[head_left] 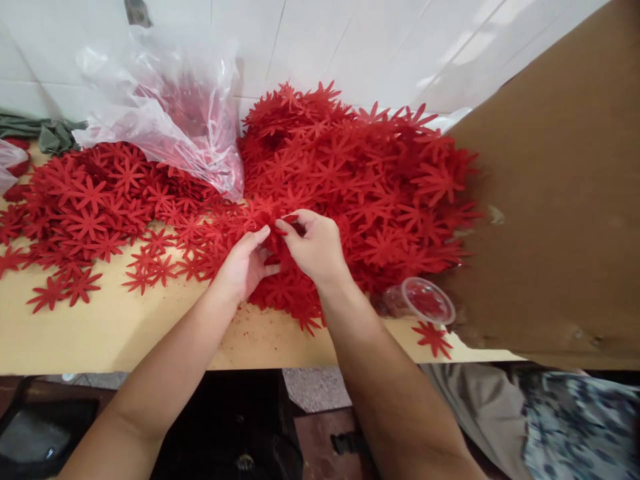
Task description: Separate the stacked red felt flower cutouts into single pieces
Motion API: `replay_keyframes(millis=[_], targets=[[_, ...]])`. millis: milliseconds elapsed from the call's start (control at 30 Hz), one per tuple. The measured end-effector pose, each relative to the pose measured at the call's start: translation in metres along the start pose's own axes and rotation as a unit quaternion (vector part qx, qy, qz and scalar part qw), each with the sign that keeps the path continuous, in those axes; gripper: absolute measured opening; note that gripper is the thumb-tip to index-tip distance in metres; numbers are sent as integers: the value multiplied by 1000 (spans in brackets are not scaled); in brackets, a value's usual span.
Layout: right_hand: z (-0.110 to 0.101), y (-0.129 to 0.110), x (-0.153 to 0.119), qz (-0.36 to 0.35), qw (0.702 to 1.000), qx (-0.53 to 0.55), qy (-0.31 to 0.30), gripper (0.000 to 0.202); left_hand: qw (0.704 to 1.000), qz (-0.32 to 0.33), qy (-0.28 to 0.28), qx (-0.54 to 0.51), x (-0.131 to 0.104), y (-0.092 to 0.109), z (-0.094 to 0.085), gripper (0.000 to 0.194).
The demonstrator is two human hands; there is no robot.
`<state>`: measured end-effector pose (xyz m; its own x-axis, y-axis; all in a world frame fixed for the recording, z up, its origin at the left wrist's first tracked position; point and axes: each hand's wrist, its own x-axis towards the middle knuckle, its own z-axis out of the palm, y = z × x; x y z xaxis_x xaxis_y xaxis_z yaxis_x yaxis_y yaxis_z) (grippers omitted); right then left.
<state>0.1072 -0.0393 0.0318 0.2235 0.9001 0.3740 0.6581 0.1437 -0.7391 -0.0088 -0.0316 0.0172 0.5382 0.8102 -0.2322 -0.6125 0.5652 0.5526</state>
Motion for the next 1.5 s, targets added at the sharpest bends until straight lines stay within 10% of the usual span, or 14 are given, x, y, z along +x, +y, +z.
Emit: replay_keyframes(millis=[233,467,667,967,1167,1500], targets=[[15,-5,-6,-52,989,-137,19,26,999,20,25,-3,3,4,-3,16],[10,-4,-8,-65,994,-38,-75,17,996,29,81,-9,7,5,-7,7],[4,-9,-6,-24,993,-112,-10,16,1000,5,9,-1,0,4,-2,14],[14,-6,-11,-109,968,-224,38,15,996,-11,83,-24,5,6,-4,8],[1,-4,-11,-85,992,-91,-32,17,992,23,120,-34,10,4,-6,13],[-4,-9,-7,-27,985,-167,40,24,997,-18,68,-12,5,1,-1,12]])
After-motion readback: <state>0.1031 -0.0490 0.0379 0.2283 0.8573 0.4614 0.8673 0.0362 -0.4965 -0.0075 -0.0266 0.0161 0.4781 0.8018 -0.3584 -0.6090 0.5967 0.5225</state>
